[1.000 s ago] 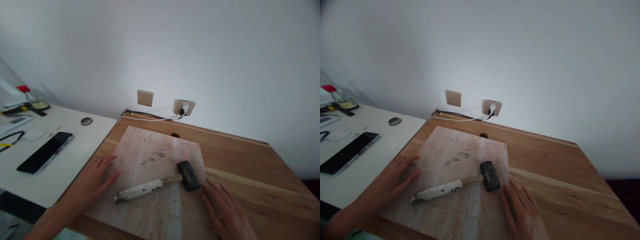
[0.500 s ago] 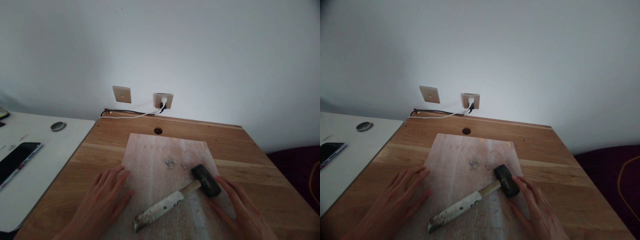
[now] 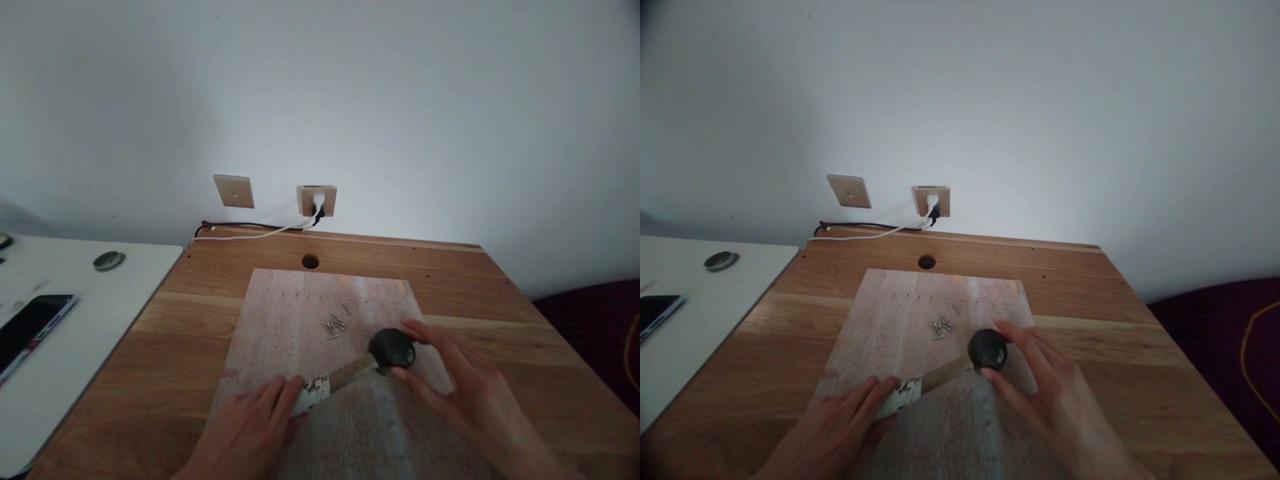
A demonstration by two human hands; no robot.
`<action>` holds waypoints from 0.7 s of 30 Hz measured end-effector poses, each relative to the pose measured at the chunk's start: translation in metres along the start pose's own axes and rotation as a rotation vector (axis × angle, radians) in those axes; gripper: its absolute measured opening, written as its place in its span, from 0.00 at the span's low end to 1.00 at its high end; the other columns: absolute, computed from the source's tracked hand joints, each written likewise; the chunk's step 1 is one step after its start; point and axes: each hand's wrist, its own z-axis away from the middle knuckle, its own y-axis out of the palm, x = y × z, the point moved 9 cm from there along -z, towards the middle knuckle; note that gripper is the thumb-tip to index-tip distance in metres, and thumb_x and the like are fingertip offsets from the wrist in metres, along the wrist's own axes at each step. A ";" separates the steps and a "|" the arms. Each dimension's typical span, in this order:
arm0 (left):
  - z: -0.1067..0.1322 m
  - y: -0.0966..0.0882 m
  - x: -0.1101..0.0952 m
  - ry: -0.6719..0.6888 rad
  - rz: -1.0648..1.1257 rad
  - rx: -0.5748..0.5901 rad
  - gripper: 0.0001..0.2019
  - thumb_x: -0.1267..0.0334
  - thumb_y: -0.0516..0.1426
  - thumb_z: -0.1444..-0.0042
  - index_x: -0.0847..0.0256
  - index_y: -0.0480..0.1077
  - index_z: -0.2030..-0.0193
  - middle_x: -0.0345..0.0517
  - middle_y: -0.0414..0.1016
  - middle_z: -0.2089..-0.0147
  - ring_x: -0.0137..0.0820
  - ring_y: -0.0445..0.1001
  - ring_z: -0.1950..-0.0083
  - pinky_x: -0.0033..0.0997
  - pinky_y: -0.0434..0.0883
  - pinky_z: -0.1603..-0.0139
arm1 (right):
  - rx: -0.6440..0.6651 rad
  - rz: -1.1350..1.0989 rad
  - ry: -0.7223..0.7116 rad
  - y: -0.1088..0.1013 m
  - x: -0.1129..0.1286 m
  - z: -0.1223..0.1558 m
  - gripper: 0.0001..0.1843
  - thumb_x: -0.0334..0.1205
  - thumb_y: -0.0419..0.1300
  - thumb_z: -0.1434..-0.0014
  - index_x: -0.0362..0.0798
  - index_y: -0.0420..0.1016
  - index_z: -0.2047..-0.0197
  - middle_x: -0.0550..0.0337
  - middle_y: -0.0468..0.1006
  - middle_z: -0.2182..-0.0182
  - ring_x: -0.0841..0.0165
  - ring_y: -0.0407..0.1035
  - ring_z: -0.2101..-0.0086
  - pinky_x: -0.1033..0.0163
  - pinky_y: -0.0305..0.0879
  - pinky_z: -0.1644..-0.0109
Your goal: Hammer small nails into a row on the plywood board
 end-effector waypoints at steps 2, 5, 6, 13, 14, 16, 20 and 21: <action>0.016 -0.011 0.026 -0.101 0.091 -0.112 0.16 0.57 0.51 0.28 0.47 0.70 0.38 0.42 0.84 0.48 0.34 0.85 0.57 0.28 0.81 0.61 | 0.043 -0.089 0.047 0.006 -0.003 -0.016 0.20 0.52 0.57 0.26 0.57 0.67 0.35 0.54 0.83 0.50 0.61 0.81 0.54 0.57 0.81 0.51; 0.044 -0.026 0.072 -0.344 0.287 -0.269 0.18 0.46 0.51 0.30 0.45 0.74 0.41 0.39 0.86 0.53 0.35 0.85 0.59 0.27 0.83 0.60 | 0.063 -0.207 0.058 0.025 -0.002 -0.042 0.12 0.45 0.55 0.24 0.54 0.74 0.44 0.56 0.82 0.57 0.65 0.79 0.62 0.60 0.79 0.57; 0.054 -0.030 0.088 -0.449 0.349 -0.310 0.20 0.43 0.51 0.32 0.45 0.75 0.43 0.39 0.86 0.55 0.36 0.85 0.59 0.29 0.83 0.61 | 0.092 -0.216 0.029 0.037 0.002 -0.050 0.11 0.42 0.55 0.24 0.52 0.77 0.49 0.55 0.81 0.59 0.66 0.77 0.63 0.60 0.78 0.59; 0.086 -0.038 0.160 -0.916 0.568 -0.292 0.30 0.28 0.50 0.43 0.52 0.74 0.55 0.41 0.77 0.75 0.42 0.77 0.73 0.40 0.77 0.72 | 0.337 -0.081 -0.114 0.114 0.043 -0.086 0.05 0.31 0.62 0.37 0.47 0.80 0.62 0.50 0.77 0.60 0.58 0.73 0.60 0.52 0.74 0.56; 0.090 -0.039 0.166 -0.954 0.556 -0.307 0.30 0.28 0.51 0.44 0.51 0.73 0.55 0.43 0.79 0.72 0.44 0.79 0.70 0.43 0.79 0.68 | 0.366 -0.077 -0.122 0.120 0.046 -0.089 0.06 0.29 0.62 0.39 0.47 0.79 0.64 0.50 0.77 0.61 0.58 0.73 0.60 0.52 0.73 0.56; 0.100 -0.042 0.175 -1.037 0.521 -0.388 0.31 0.27 0.52 0.48 0.51 0.73 0.54 0.49 0.84 0.60 0.51 0.83 0.57 0.53 0.82 0.53 | 0.421 -0.081 -0.137 0.130 0.049 -0.093 0.09 0.24 0.60 0.42 0.47 0.78 0.66 0.52 0.78 0.66 0.57 0.72 0.61 0.52 0.72 0.57; 0.111 -0.040 0.177 -1.088 0.516 -0.427 0.30 0.29 0.52 0.49 0.50 0.70 0.53 0.55 0.84 0.55 0.55 0.83 0.53 0.57 0.82 0.50 | 0.510 -0.182 -0.187 0.137 0.054 -0.100 0.14 0.21 0.61 0.44 0.47 0.82 0.60 0.55 0.80 0.66 0.61 0.73 0.62 0.57 0.71 0.57; 0.109 -0.039 0.176 -1.059 0.519 -0.404 0.29 0.29 0.51 0.48 0.49 0.70 0.53 0.54 0.84 0.55 0.54 0.83 0.54 0.57 0.82 0.52 | 0.527 -0.227 -0.203 0.137 0.056 -0.102 0.16 0.21 0.62 0.43 0.47 0.82 0.57 0.56 0.81 0.64 0.63 0.74 0.62 0.59 0.72 0.57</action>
